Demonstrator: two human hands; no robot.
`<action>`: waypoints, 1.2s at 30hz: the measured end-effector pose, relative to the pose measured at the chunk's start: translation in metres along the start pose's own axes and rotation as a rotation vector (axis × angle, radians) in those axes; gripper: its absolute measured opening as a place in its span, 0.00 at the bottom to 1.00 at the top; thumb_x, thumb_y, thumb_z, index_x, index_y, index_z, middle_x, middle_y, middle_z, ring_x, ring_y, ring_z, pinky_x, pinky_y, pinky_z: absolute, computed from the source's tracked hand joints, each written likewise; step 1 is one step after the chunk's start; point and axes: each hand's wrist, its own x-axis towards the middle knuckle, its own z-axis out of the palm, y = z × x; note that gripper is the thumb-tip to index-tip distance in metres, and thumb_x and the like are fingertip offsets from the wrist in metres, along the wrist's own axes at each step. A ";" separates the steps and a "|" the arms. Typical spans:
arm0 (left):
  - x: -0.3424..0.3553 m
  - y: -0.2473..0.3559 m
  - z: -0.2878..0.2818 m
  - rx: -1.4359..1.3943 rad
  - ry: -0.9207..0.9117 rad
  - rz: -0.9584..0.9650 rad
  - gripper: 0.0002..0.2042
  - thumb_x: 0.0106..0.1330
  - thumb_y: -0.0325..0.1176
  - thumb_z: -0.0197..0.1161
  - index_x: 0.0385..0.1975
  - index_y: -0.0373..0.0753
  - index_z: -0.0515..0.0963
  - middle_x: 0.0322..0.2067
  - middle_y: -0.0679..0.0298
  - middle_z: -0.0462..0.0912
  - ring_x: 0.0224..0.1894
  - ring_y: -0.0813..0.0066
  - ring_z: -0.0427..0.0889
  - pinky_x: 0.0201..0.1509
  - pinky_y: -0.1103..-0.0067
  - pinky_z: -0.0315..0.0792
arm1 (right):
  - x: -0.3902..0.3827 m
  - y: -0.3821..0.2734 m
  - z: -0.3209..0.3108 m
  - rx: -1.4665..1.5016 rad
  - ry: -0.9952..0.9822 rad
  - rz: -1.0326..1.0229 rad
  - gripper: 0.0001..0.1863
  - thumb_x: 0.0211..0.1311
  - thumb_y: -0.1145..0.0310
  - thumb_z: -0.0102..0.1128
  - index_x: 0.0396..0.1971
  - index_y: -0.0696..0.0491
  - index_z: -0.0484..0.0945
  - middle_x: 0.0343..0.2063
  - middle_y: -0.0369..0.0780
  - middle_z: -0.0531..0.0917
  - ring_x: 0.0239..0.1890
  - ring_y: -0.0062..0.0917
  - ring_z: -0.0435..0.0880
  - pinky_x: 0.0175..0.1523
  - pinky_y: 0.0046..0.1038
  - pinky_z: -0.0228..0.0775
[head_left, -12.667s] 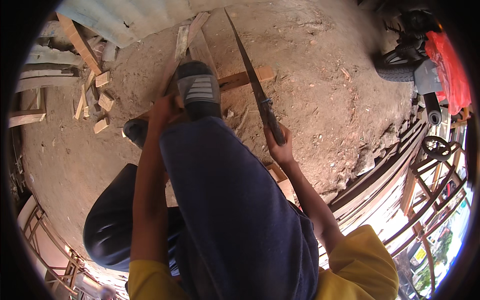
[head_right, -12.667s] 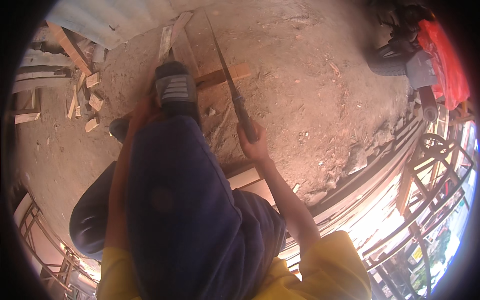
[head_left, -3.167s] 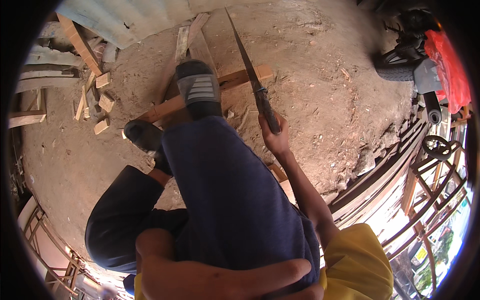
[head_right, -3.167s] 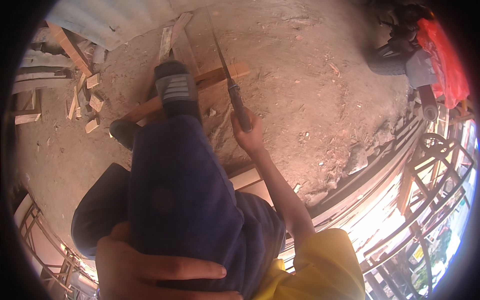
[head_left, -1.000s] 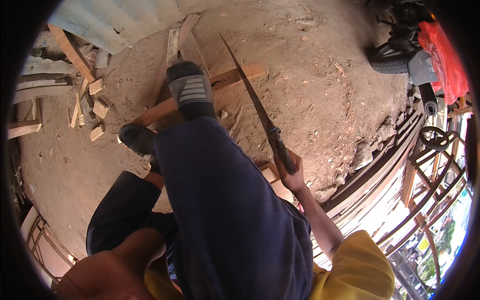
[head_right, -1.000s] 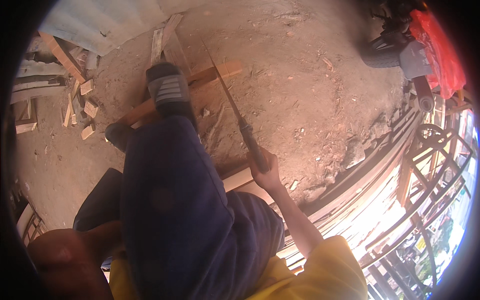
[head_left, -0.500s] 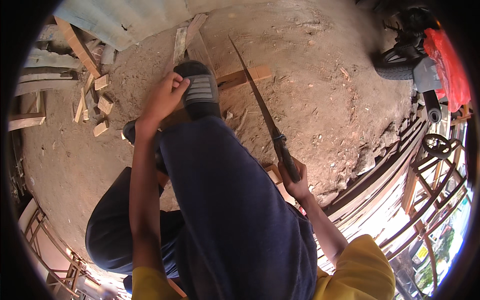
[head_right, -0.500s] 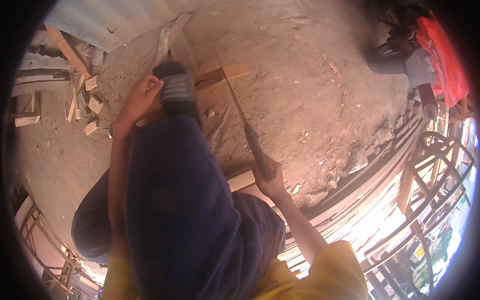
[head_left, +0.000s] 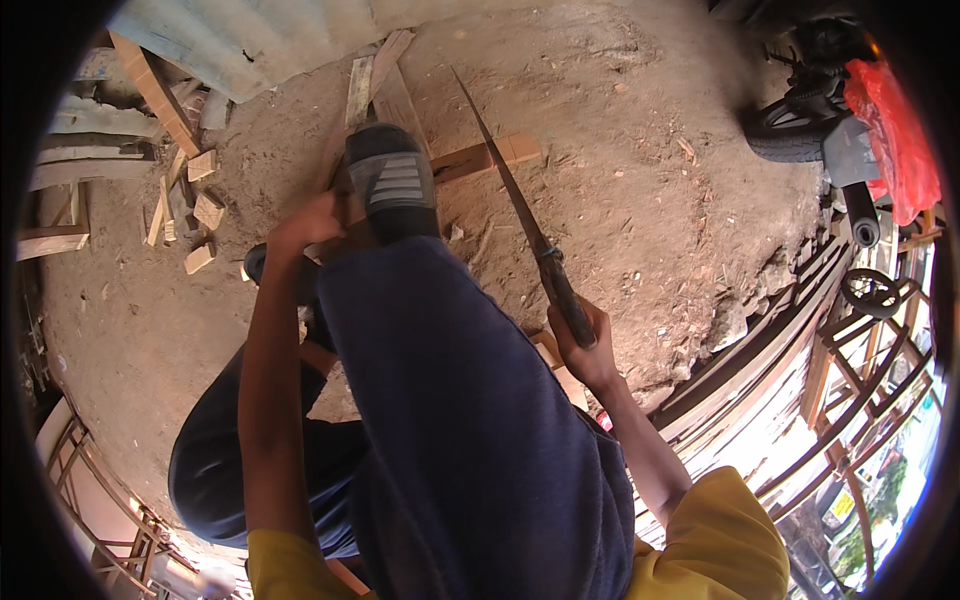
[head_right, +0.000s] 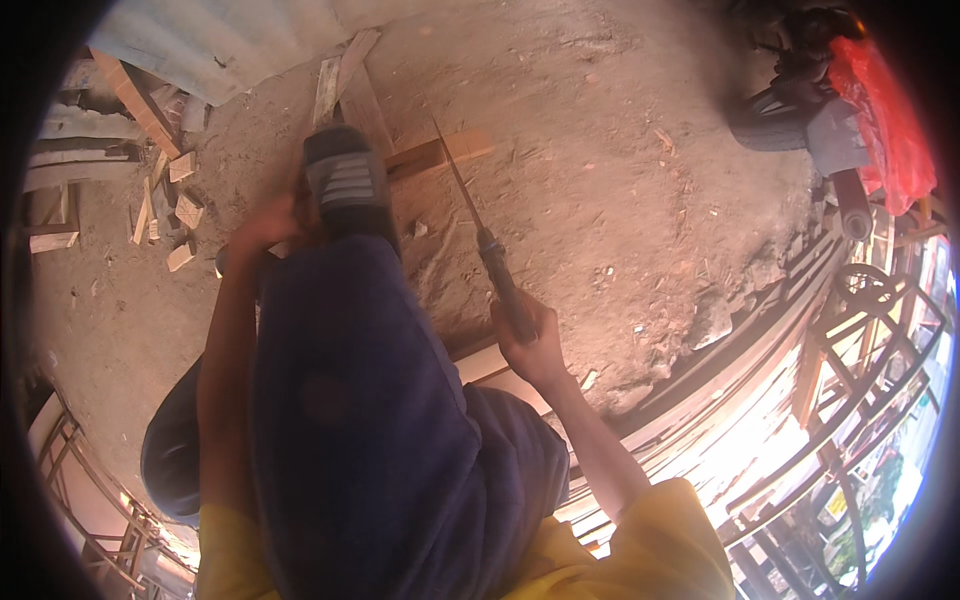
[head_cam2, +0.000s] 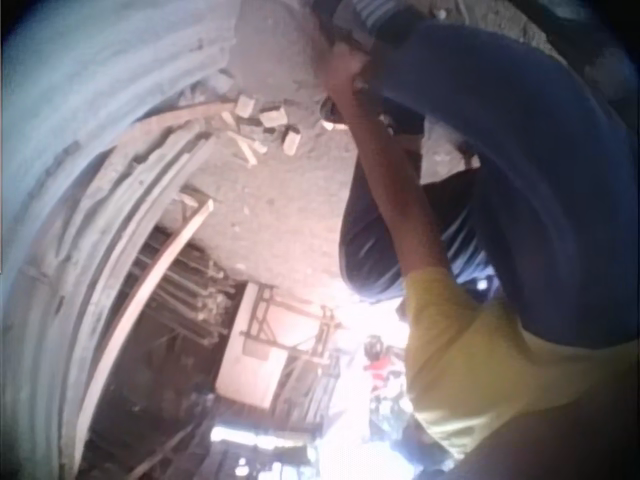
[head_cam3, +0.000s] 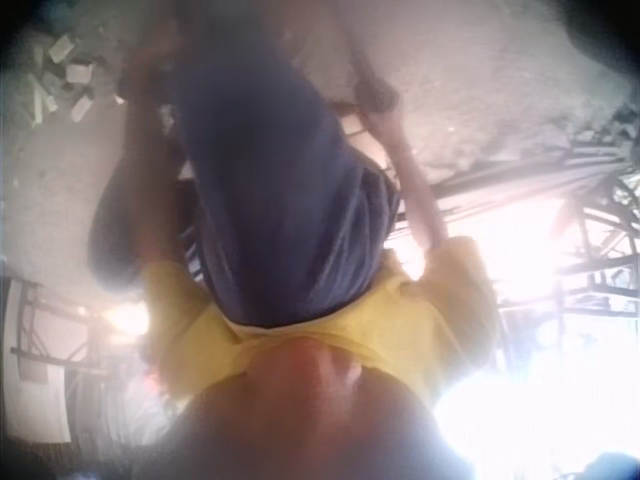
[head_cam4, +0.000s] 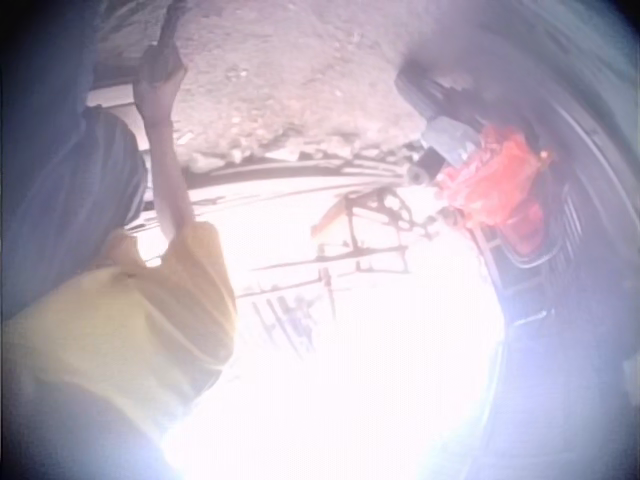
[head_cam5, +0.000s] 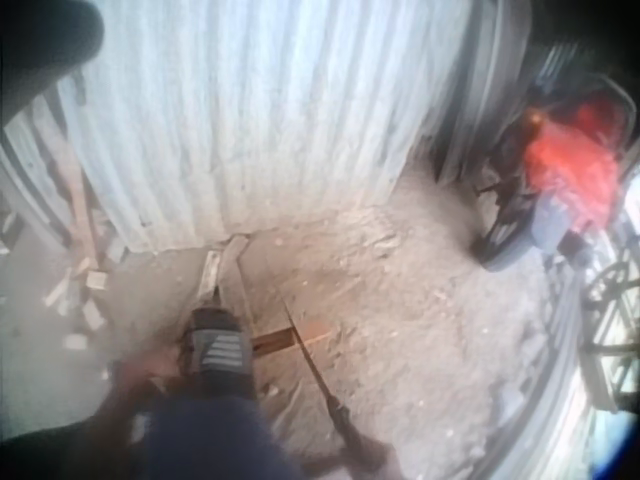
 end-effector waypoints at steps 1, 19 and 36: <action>0.005 -0.024 0.014 -0.007 0.078 0.070 0.33 0.47 0.33 0.68 0.55 0.29 0.66 0.48 0.44 0.76 0.52 0.51 0.75 0.56 0.68 0.69 | -0.015 0.009 -0.007 -0.075 -0.020 -0.033 0.05 0.59 0.73 0.55 0.26 0.59 0.73 0.17 0.36 0.73 0.21 0.15 0.71 0.27 0.23 0.64; 0.023 -0.025 0.056 0.078 0.474 0.071 0.22 0.47 0.41 0.71 0.38 0.34 0.74 0.35 0.48 0.80 0.42 0.49 0.80 0.46 0.63 0.72 | -0.038 0.007 -0.009 -0.132 -0.029 -0.008 0.07 0.61 0.72 0.54 0.32 0.61 0.75 0.19 0.31 0.71 0.25 0.11 0.67 0.29 0.19 0.60; 0.034 -0.017 0.088 0.261 0.582 -0.195 0.20 0.52 0.37 0.64 0.42 0.40 0.65 0.42 0.56 0.77 0.47 0.53 0.77 0.56 0.53 0.60 | -0.015 0.077 0.007 -0.093 0.022 -0.151 0.05 0.60 0.75 0.53 0.32 0.61 0.75 0.18 0.33 0.71 0.23 0.14 0.69 0.27 0.22 0.62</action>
